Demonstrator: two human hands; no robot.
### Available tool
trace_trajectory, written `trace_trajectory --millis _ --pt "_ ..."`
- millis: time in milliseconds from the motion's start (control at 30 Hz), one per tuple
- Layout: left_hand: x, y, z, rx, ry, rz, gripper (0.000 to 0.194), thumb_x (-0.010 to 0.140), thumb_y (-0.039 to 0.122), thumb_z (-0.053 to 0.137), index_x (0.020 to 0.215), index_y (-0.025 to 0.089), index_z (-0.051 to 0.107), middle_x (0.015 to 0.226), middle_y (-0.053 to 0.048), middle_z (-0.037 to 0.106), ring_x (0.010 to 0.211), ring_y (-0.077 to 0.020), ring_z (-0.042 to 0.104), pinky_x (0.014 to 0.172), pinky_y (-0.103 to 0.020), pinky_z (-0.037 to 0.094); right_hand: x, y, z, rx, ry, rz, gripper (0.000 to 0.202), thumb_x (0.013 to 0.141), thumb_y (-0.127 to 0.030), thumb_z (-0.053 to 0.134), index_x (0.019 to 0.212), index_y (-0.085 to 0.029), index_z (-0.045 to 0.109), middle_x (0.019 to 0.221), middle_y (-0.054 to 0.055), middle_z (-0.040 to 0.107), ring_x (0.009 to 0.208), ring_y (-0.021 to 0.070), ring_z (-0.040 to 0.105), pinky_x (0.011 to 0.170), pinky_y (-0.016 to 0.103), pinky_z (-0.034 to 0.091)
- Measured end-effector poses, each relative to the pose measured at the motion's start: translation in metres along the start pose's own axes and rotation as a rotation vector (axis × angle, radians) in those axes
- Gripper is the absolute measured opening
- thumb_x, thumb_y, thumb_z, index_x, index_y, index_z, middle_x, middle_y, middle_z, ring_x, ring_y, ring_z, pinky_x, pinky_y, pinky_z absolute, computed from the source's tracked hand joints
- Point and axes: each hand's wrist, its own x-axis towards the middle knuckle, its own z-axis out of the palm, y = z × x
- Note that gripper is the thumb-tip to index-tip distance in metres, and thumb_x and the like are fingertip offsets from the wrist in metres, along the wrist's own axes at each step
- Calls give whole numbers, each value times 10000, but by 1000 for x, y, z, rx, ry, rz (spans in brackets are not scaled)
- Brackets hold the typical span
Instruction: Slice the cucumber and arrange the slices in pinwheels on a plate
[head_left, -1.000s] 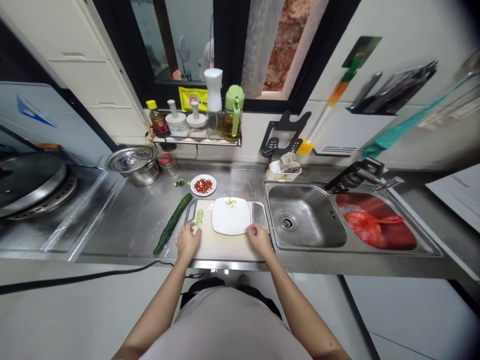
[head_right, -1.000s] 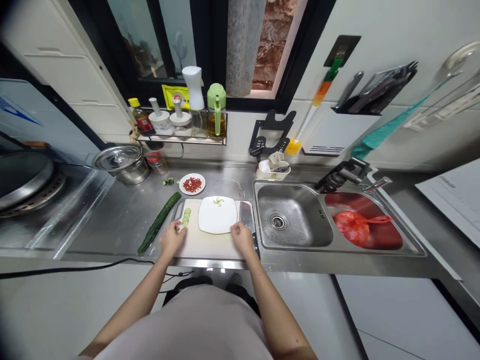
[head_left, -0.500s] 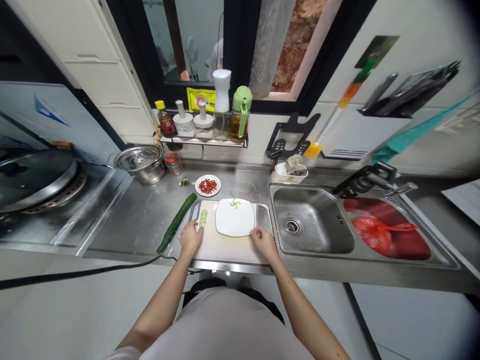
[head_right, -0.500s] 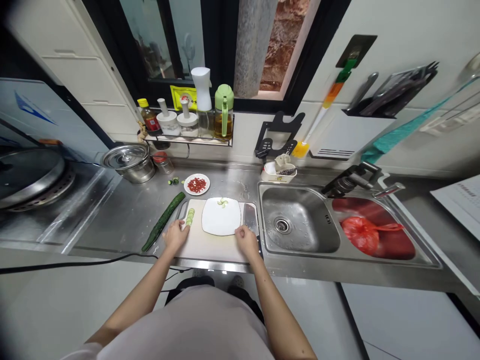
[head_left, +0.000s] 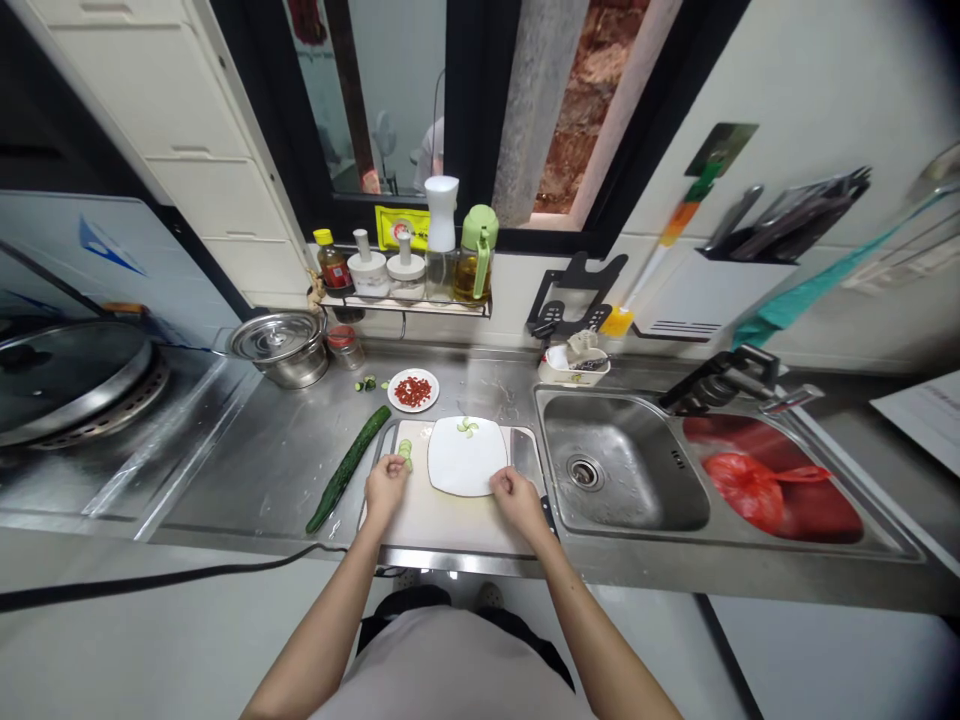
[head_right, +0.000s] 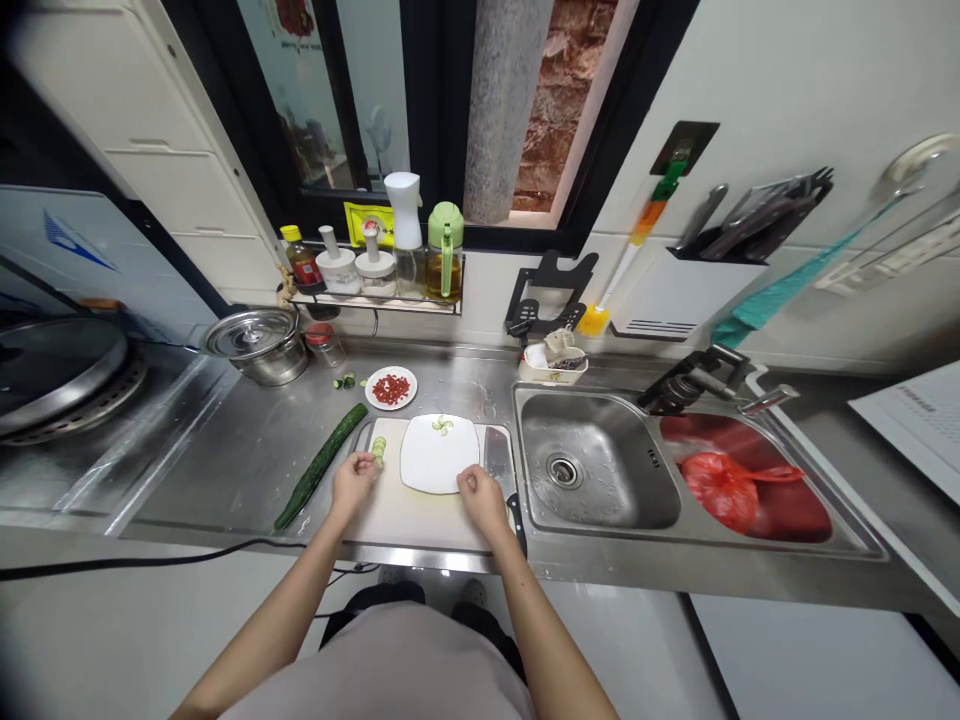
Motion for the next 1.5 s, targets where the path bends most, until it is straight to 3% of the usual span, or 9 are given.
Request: trace_trajectory --millis 200,367,533,967,1200,1500 --pt "-3 52 -1 -415 -283 52 368 601 411 742 839 144 655 826 -65 688 762 -154 623 766 -285 483 18 -52 -2 151 -64 -136 174 810 -359 523 814 -213 619 607 -29 524 601 145 497 587 236 359" --pt "-15 91 -6 -433 -439 203 350 645 367 745 901 161 623 713 0 634 696 -119 588 702 -245 450 30 -92 -11 255 -114 -347 176 827 -325 569 932 -208 648 827 16 647 743 150 564 715 265 424" --pt "-17 113 -9 -378 -528 311 389 665 377 735 946 171 561 704 15 620 687 -112 571 685 -233 427 39 -100 -18 251 -162 -426 90 820 -256 573 844 -199 638 857 14 665 764 141 558 744 267 420" --pt "-15 122 -6 -376 -522 304 381 697 376 715 986 175 569 723 4 640 696 -123 598 694 -241 436 45 -101 -25 464 -296 -292 226 825 -400 592 743 -190 580 693 -5 609 663 125 527 641 247 423" --pt "-13 120 -2 -356 -513 287 276 684 378 725 829 157 647 762 -32 673 708 -136 607 697 -252 466 46 -102 -27 545 -303 -243 233 790 -409 616 738 -186 571 656 -21 580 609 104 513 593 228 420" --pt "-17 131 -7 -272 -494 398 270 714 399 704 837 161 674 821 -54 706 754 -157 632 747 -273 495 44 -108 -34 704 -491 53 181 726 -352 634 714 -180 579 569 -27 571 507 80 499 420 162 340"
